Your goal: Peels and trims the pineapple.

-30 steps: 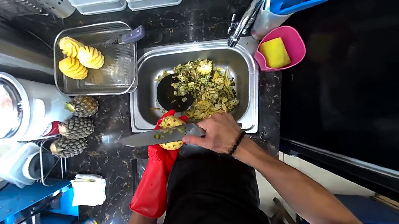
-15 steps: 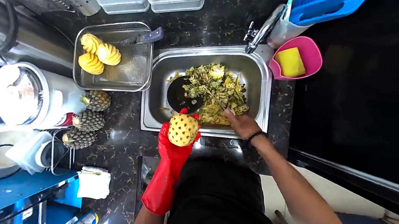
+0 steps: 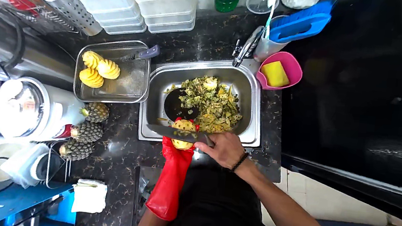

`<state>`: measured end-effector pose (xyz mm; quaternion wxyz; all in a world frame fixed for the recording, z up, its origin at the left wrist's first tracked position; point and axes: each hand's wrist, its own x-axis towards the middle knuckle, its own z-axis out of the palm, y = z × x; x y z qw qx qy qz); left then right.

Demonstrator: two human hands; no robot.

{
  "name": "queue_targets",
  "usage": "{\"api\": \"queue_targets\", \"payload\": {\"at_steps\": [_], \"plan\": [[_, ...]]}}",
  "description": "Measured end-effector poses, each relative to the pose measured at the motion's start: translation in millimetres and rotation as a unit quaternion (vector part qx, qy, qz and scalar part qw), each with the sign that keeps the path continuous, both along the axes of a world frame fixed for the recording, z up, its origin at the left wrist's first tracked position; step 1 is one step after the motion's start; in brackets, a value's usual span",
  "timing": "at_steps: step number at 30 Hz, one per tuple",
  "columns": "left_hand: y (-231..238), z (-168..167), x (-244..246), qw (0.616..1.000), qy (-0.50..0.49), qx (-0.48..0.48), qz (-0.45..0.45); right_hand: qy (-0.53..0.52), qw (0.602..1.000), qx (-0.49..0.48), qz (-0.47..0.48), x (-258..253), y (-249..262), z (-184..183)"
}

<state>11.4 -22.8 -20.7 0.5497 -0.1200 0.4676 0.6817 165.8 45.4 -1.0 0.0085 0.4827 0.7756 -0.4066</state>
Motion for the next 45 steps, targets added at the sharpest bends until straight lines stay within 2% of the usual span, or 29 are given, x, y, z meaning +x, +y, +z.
{"api": "queue_targets", "payload": {"at_steps": [2,6,9,10,13,15,17,19,21,24,26,28,31,34,38,42,45], "plan": [[-9.3,15.1,6.7,1.0,-0.003,0.024,0.01,-0.009,0.999,0.03,0.024,-4.2,-4.1,7.6],[-27.2,8.0,8.7,0.997,0.004,0.068,0.022,-0.013,0.995,0.091,0.035,-10.8,-9.0,4.5],[-12.6,30.9,15.5,0.999,0.027,-0.002,0.035,-0.008,0.986,0.165,0.011,-10.1,-10.4,-11.8],[-9.6,28.5,14.6,0.999,0.041,-0.002,0.028,-0.012,0.985,0.17,0.003,-8.1,-9.1,-17.0],[-8.5,5.6,2.8,0.997,0.061,0.024,0.025,-0.055,0.994,0.096,-0.027,1.5,3.3,-23.9],[-10.2,12.2,1.2,0.996,0.088,0.014,0.019,-0.105,0.992,0.045,-0.057,7.8,15.4,-26.9],[-10.1,7.5,-3.6,0.997,0.073,0.028,0.02,-0.102,0.993,0.029,-0.054,9.7,19.9,-22.5],[-10.5,-3.9,-7.6,0.997,0.054,0.045,0.013,-0.043,0.998,0.032,-0.023,3.5,10.9,-11.1],[-10.2,-4.7,-4.1,0.996,0.08,0.044,-0.015,-0.001,0.999,0.037,0.013,-6.2,2.6,1.6],[-9.1,17.1,8.6,0.992,0.123,-0.013,-0.016,-0.007,0.998,0.051,0.047,-16.3,-0.2,10.0],[-7.5,25.7,9.5,0.989,0.14,-0.031,-0.031,-0.009,0.996,0.086,0.036,-15.9,1.8,5.6],[-9.6,14.7,1.6,0.99,0.139,-0.01,-0.02,-0.026,0.995,0.095,0.012,-9.6,7.2,-5.2],[-20.8,8.1,-8.4,0.989,0.14,0.035,-0.04,-0.068,0.997,0.034,-0.027,0.4,20.1,-18.7],[-20.3,-3.9,-14.2,0.988,0.138,0.057,-0.049,-0.052,0.998,0.022,-0.026,-0.2,18.3,-12.0],[-11.3,-4.3,-9.0,0.982,0.171,0.037,-0.069,-0.002,0.999,0.038,0.023,-13.6,2.5,7.7],[-7.7,-1.3,-10.9,0.983,0.174,0.006,-0.059,-0.022,0.995,0.09,0.03,-15.6,4.0,4.1],[-3.0,-4.4,-15.4,0.988,0.15,-0.017,-0.031,-0.06,0.997,0.05,0.008,-7.7,13.1,-5.7]]}}
